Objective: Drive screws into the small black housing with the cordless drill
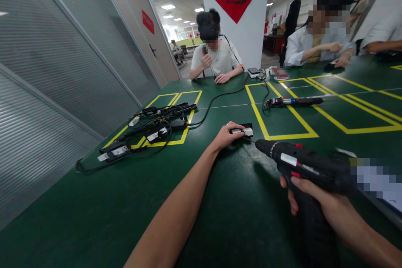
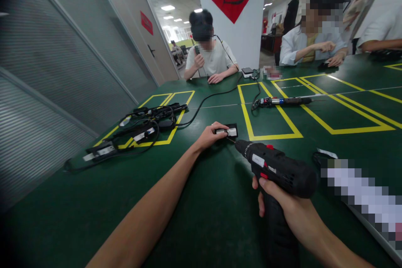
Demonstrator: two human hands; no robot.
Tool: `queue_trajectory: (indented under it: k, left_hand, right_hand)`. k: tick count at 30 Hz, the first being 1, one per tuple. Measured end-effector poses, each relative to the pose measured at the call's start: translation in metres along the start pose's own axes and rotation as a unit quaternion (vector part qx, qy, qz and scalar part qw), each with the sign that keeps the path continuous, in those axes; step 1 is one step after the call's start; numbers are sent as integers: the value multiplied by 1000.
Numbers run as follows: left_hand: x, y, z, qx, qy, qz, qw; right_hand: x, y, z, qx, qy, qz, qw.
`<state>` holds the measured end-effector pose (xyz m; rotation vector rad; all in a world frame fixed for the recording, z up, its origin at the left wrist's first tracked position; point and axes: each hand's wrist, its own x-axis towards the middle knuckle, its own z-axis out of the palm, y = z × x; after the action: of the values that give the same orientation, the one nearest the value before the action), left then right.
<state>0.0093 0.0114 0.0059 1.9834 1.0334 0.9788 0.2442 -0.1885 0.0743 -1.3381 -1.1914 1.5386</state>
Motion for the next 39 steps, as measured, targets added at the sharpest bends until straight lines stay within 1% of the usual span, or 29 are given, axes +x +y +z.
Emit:
queue_trajectory:
  k: [8, 11, 17, 24, 31, 39]
  left_hand:
    - [-1, 2, -2, 8, -11, 2, 1000]
    - [-1, 2, -2, 13, -11, -1, 1000]
    - [0, 1, -1, 19, -12, 1, 1000]
    - [0, -2, 0, 16, -8, 7, 1000]
    - [0, 1, 0, 23, -9, -1, 1000]
    - [0, 1, 0, 23, -3, -2, 1000]
  right_hand:
    - [-2, -3, 3, 5, 11, 3, 1000]
    - [-1, -3, 2, 2, 2, 8, 1000]
    - [0, 1, 0, -16, 5, -5, 1000]
    - [0, 2, 1, 4, 12, 8, 1000]
    - [1, 3, -1, -3, -2, 1, 1000]
    - [-1, 3, 0, -2, 16, 3, 1000]
